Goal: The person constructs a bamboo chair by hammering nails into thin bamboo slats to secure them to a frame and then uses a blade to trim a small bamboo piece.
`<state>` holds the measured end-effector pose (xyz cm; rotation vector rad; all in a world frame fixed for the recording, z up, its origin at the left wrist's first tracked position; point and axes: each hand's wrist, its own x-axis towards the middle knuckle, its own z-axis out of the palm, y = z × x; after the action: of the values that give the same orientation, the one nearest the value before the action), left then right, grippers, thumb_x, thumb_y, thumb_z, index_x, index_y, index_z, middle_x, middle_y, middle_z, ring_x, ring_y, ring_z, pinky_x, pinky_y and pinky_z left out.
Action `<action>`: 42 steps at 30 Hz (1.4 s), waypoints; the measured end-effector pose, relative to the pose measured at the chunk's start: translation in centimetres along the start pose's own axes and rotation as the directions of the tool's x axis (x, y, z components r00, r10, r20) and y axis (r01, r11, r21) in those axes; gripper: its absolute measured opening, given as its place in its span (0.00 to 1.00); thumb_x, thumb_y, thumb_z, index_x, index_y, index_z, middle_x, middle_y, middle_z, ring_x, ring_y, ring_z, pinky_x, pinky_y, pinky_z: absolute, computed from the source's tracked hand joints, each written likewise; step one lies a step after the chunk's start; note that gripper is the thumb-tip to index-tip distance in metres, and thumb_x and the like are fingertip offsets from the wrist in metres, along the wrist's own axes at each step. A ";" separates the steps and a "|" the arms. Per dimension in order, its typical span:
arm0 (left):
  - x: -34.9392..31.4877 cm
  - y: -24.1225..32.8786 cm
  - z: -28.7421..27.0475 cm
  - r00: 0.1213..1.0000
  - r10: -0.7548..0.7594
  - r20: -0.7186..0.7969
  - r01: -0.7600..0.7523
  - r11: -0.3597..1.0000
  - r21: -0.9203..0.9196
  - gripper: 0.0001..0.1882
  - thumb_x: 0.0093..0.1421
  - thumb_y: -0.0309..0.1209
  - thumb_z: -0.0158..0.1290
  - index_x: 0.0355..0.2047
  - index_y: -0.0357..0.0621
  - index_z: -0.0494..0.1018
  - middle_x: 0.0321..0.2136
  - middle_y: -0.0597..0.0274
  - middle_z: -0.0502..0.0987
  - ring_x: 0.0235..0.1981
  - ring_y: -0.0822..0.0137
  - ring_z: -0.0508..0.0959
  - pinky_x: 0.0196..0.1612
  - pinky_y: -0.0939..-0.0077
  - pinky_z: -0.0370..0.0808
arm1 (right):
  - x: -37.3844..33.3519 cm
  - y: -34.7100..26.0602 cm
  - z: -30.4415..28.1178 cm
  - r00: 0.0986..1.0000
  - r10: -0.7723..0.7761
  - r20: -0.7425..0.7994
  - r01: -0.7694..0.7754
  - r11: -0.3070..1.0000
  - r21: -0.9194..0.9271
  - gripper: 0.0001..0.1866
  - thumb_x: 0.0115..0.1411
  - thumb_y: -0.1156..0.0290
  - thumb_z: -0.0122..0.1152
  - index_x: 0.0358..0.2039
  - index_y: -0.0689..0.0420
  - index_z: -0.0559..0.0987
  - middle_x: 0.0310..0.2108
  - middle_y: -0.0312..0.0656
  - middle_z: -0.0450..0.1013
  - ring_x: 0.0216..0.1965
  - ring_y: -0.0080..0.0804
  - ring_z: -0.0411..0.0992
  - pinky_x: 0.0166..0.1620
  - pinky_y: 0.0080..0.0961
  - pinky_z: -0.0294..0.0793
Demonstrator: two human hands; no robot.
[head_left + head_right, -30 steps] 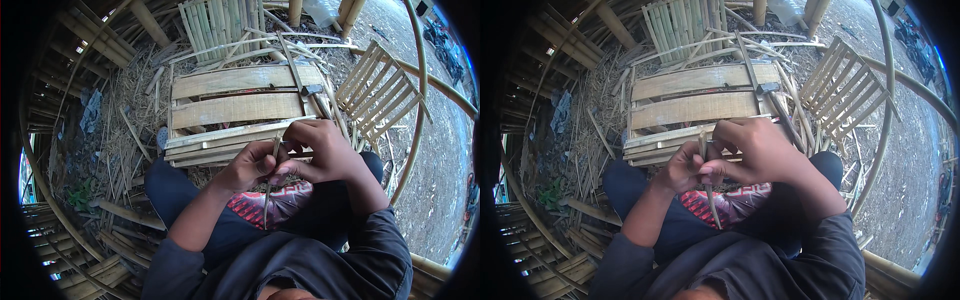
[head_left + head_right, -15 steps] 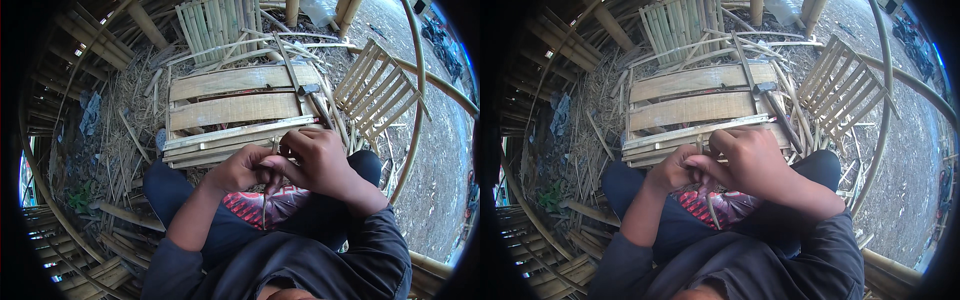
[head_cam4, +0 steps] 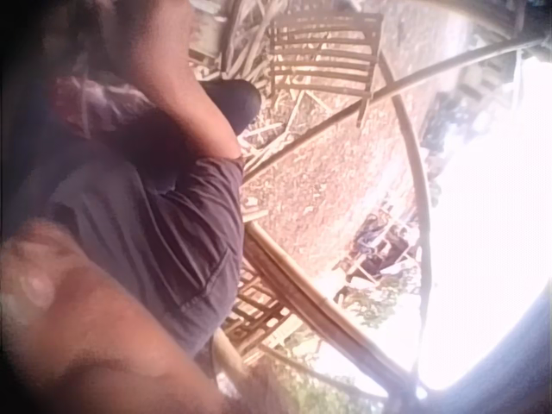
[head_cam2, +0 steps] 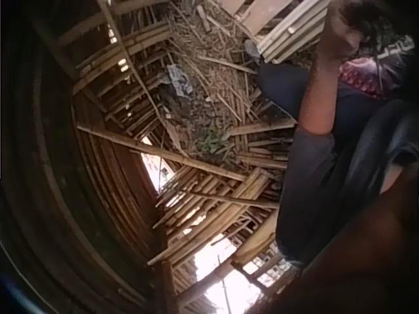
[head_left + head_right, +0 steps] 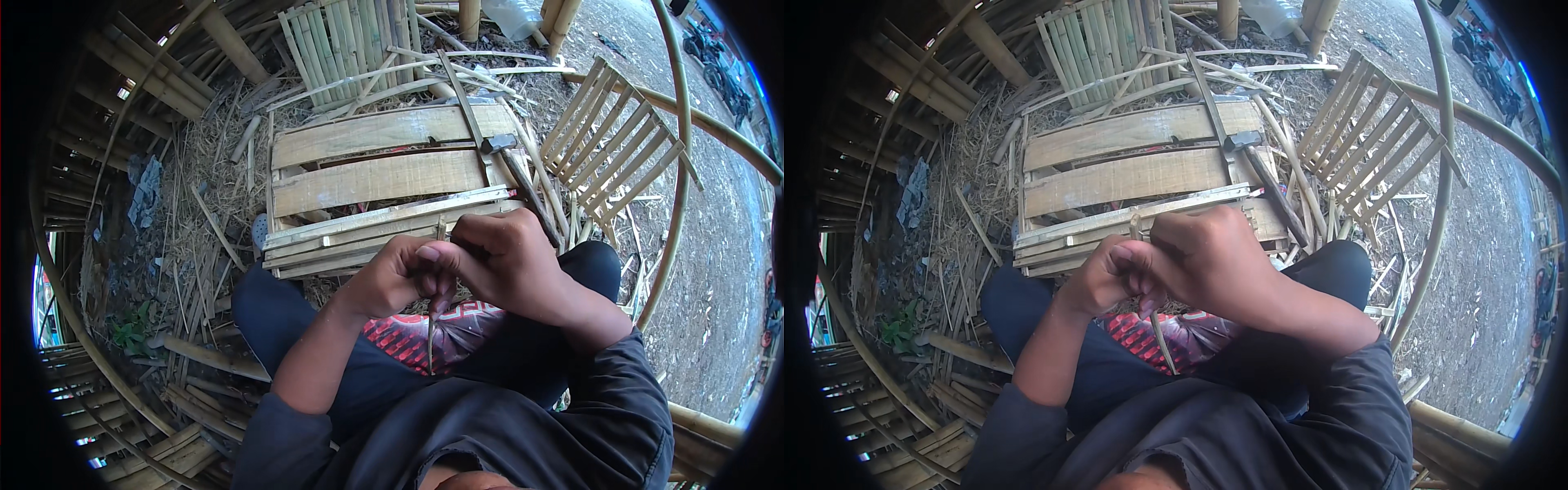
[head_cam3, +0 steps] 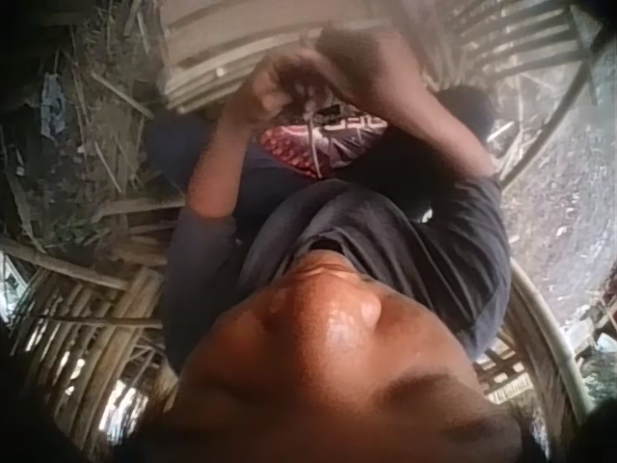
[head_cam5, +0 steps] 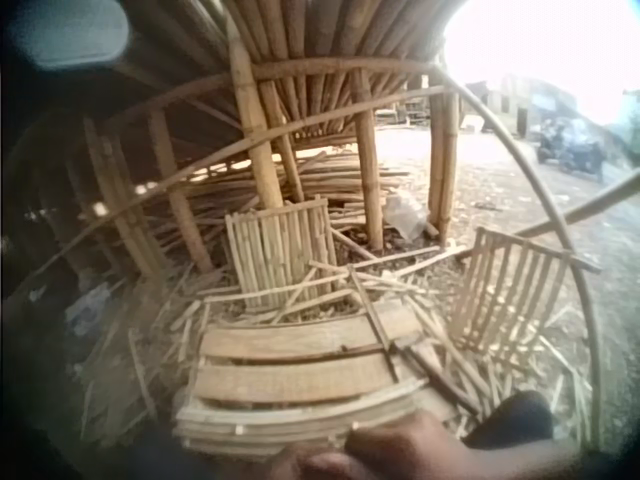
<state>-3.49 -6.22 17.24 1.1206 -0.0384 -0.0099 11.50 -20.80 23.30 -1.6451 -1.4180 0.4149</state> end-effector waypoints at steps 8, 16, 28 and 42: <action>0.0 0.5 0.2 0.998 -0.057 -0.035 0.057 0.998 -0.009 0.09 0.57 0.13 0.44 0.31 0.36 0.73 0.24 0.62 0.77 0.25 0.71 0.79 0.31 0.75 0.75 | 0.0 -0.2 -0.2 0.998 -0.043 0.046 0.040 0.998 0.057 0.22 0.65 0.62 0.71 0.19 0.62 0.78 0.13 0.47 0.73 0.15 0.40 0.76 0.22 0.31 0.72; 0.1 -0.6 -0.3 0.987 0.024 0.161 0.009 0.979 -0.202 0.05 0.65 0.22 0.54 0.30 0.37 0.72 0.23 0.62 0.76 0.25 0.71 0.79 0.29 0.76 0.75 | 1.1 0.0 -1.5 0.905 0.213 0.367 -0.392 0.753 0.528 0.19 0.64 0.69 0.75 0.19 0.63 0.79 0.19 0.34 0.78 0.22 0.16 0.73 0.27 0.19 0.67; 0.3 -1.8 1.3 0.995 -0.097 -0.022 0.098 0.903 0.419 0.12 0.74 0.29 0.53 0.52 0.34 0.70 0.31 0.59 0.78 0.32 0.70 0.82 0.38 0.71 0.80 | 1.4 2.1 -2.6 0.976 0.090 0.196 -0.163 0.903 0.397 0.19 0.69 0.64 0.68 0.23 0.63 0.80 0.17 0.35 0.75 0.22 0.15 0.71 0.26 0.19 0.67; 3.6 10.3 0.5 0.665 0.742 -0.085 -0.485 0.516 0.706 0.39 0.70 0.43 0.58 0.76 0.46 0.56 0.40 0.68 0.68 0.33 0.74 0.73 0.24 0.83 0.75 | 3.6 11.6 -7.9 0.918 0.250 -0.307 -0.287 0.955 -0.081 0.34 0.68 0.44 0.63 0.20 0.64 0.81 0.13 0.38 0.69 0.18 0.28 0.68 0.26 0.32 0.68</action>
<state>-0.03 -2.28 26.87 1.7269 -0.1095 0.9722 25.48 -20.02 19.52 -1.9242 -1.0163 0.2245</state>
